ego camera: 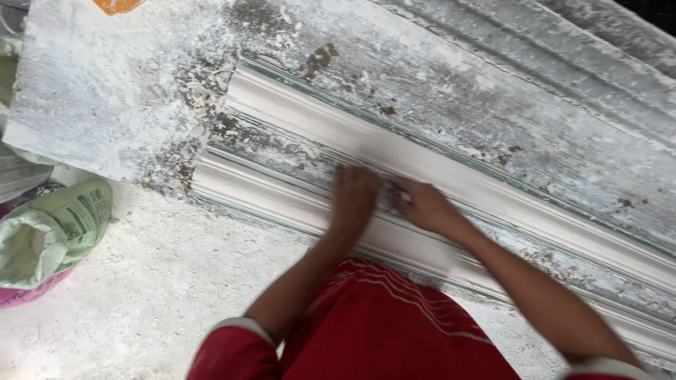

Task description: The person uses a metal scraper to smooth the surface of a long white cornice lying on a workbench. They repeatedly scrape along the length of the cornice, removing excess material and refining the profile.

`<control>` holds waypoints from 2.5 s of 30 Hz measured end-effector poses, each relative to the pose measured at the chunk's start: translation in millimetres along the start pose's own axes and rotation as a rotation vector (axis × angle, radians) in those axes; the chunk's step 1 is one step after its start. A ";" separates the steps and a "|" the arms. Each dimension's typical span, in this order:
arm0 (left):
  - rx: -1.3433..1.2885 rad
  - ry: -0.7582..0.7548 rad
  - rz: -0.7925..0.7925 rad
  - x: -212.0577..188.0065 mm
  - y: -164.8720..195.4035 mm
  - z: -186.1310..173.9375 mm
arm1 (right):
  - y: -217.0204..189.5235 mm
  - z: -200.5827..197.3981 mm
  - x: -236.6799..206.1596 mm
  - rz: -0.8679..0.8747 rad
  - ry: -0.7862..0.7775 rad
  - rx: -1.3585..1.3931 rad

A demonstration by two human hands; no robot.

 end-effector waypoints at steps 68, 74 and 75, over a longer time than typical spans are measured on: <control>-0.310 0.486 -0.160 -63.4 -109.5 -20.2 | 57.4 38.2 54.1 0.177 -0.160 0.478; -1.107 0.152 -0.911 -67.4 -103.7 -9.4 | -98.9 141.0 65.3 -0.098 0.092 0.679; -1.112 0.134 -0.851 -63.8 -97.3 -16.5 | -99.4 139.6 47.1 -0.224 0.112 0.722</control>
Point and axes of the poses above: each hand's wrist, its own x-axis towards the middle knuckle, its own z-axis out of the palm, y = z × x, the point moved 5 cm from there along x, towards the middle knuckle, and after that the axes turned 13 degrees about y, right-handed, at the moved point
